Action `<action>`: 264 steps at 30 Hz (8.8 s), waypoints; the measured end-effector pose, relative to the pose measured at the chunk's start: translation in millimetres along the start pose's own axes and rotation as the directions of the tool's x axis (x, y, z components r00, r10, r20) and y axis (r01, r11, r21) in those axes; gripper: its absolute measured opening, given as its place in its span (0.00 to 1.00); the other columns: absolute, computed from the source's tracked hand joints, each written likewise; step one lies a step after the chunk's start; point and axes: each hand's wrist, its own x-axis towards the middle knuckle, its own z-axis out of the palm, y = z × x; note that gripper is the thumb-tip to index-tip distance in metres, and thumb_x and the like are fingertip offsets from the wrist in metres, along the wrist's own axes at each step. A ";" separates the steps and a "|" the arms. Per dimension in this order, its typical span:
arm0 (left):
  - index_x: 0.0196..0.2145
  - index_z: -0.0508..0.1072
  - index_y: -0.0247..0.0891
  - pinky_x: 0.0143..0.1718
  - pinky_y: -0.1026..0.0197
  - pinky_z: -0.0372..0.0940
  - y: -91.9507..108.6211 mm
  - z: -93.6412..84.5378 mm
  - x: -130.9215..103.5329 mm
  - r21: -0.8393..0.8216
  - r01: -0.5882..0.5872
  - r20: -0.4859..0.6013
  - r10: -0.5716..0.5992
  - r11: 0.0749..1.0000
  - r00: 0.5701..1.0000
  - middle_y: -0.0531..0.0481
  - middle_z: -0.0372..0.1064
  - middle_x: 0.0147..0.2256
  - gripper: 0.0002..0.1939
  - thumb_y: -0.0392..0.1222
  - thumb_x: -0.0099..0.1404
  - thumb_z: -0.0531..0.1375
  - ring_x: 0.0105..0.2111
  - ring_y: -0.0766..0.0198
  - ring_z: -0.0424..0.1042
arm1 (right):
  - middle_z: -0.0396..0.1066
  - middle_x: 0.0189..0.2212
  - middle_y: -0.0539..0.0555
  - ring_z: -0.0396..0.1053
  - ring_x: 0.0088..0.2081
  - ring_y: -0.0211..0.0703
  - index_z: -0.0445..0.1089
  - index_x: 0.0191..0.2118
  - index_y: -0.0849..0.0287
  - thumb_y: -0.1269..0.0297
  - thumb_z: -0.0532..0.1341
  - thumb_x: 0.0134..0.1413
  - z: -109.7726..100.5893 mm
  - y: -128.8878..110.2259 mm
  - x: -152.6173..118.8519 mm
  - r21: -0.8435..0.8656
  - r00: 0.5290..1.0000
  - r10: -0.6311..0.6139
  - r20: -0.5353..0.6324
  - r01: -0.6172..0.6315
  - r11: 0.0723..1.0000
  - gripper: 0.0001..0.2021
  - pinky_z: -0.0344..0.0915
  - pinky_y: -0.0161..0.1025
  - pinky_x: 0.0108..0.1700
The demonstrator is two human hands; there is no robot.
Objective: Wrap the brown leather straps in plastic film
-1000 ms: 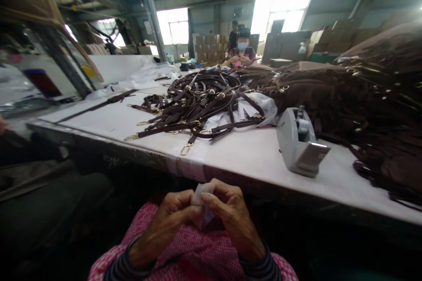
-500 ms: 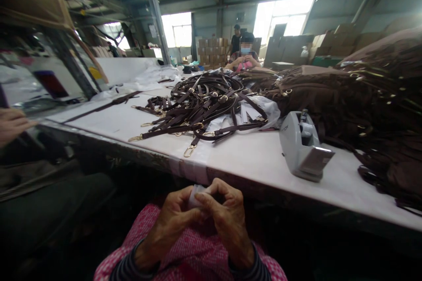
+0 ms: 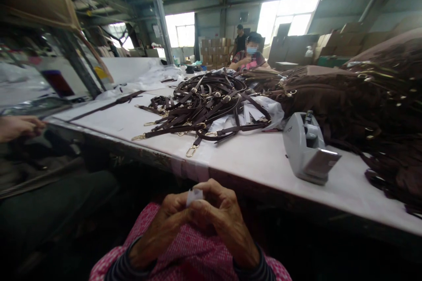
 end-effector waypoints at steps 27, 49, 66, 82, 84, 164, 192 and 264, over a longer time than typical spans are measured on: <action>0.27 0.72 0.34 0.30 0.64 0.62 -29.8 -10.6 -2.9 -0.174 0.028 -0.127 -0.050 0.984 0.991 0.53 0.71 0.25 0.17 0.45 0.53 0.76 0.26 0.65 0.68 | 0.64 0.20 0.47 0.62 0.23 0.36 0.64 0.22 0.58 0.58 0.72 0.50 11.6 11.4 4.7 -0.160 0.996 -0.045 -0.083 0.031 0.987 0.18 0.58 0.34 0.26; 0.32 0.78 0.34 0.31 0.63 0.62 -10.9 -50.4 5.9 0.220 -0.137 -0.267 0.195 0.966 0.944 0.51 0.71 0.28 0.16 0.48 0.72 0.62 0.29 0.65 0.67 | 0.75 0.48 0.61 0.76 0.44 0.51 0.75 0.47 0.60 0.71 0.58 0.63 15.6 -59.8 218.8 -0.959 0.948 -0.170 0.269 0.247 -0.141 0.11 0.59 0.40 0.36; 0.38 0.78 0.38 0.67 0.42 0.62 24.0 -77.9 42.0 0.913 -0.258 0.069 0.504 0.315 0.861 0.41 0.65 0.64 0.08 0.34 0.73 0.58 0.65 0.49 0.62 | 0.73 0.38 0.52 0.68 0.31 0.41 0.74 0.44 0.55 0.69 0.63 0.61 -67.8 -105.6 92.9 -0.891 0.877 -0.311 0.367 0.428 0.153 0.07 0.62 0.38 0.36; 0.31 0.69 0.37 0.40 0.62 0.62 21.9 0.1 11.2 0.688 -0.368 0.266 0.255 0.626 0.930 0.50 0.67 0.35 0.12 0.31 0.73 0.53 0.35 0.63 0.68 | 0.71 0.48 0.56 0.69 0.36 0.41 0.76 0.49 0.52 0.58 0.65 0.63 -75.1 -66.4 -15.4 -0.689 0.909 -0.404 -0.101 0.229 0.688 0.11 0.63 0.36 0.32; 0.30 0.70 0.37 0.39 0.63 0.62 17.8 6.3 3.0 0.585 -0.319 0.224 0.229 0.746 0.947 0.50 0.67 0.34 0.13 0.35 0.74 0.53 0.35 0.64 0.68 | 0.70 0.36 0.53 0.62 0.28 0.37 0.76 0.46 0.56 0.50 0.64 0.64 -69.1 -46.4 -25.9 -0.500 0.958 -0.206 -0.197 0.083 0.862 0.15 0.55 0.35 0.26; 0.27 0.76 0.36 0.37 0.62 0.63 -54.5 -16.8 6.1 0.317 -0.054 -0.132 0.100 0.947 0.986 0.49 0.71 0.32 0.13 0.40 0.70 0.61 0.34 0.62 0.71 | 0.78 0.32 0.52 0.58 0.24 0.31 0.80 0.32 0.57 0.67 0.69 0.59 6.7 -112.8 21.4 -0.054 0.906 -0.295 -0.305 0.292 0.955 0.04 0.53 0.29 0.21; 0.26 0.77 0.32 0.32 0.62 0.59 3.0 -1.2 14.0 -0.038 0.037 0.072 -0.035 0.999 0.997 0.51 0.71 0.25 0.12 0.44 0.58 0.71 0.27 0.67 0.66 | 0.77 0.31 0.51 0.62 0.25 0.32 0.79 0.33 0.56 0.63 0.71 0.56 -17.0 -120.8 15.3 -0.010 0.922 -0.263 -0.286 0.271 0.963 0.04 0.57 0.27 0.21; 0.35 0.70 0.36 0.29 0.66 0.56 44.6 29.5 30.7 0.085 0.018 0.136 -0.030 0.996 0.990 0.59 0.64 0.28 0.17 0.39 0.55 0.73 0.27 0.70 0.60 | 0.73 0.34 0.53 0.65 0.29 0.34 0.80 0.39 0.60 0.60 0.70 0.59 -43.7 -90.0 5.1 0.153 0.993 -0.104 0.047 0.096 0.984 0.09 0.66 0.30 0.32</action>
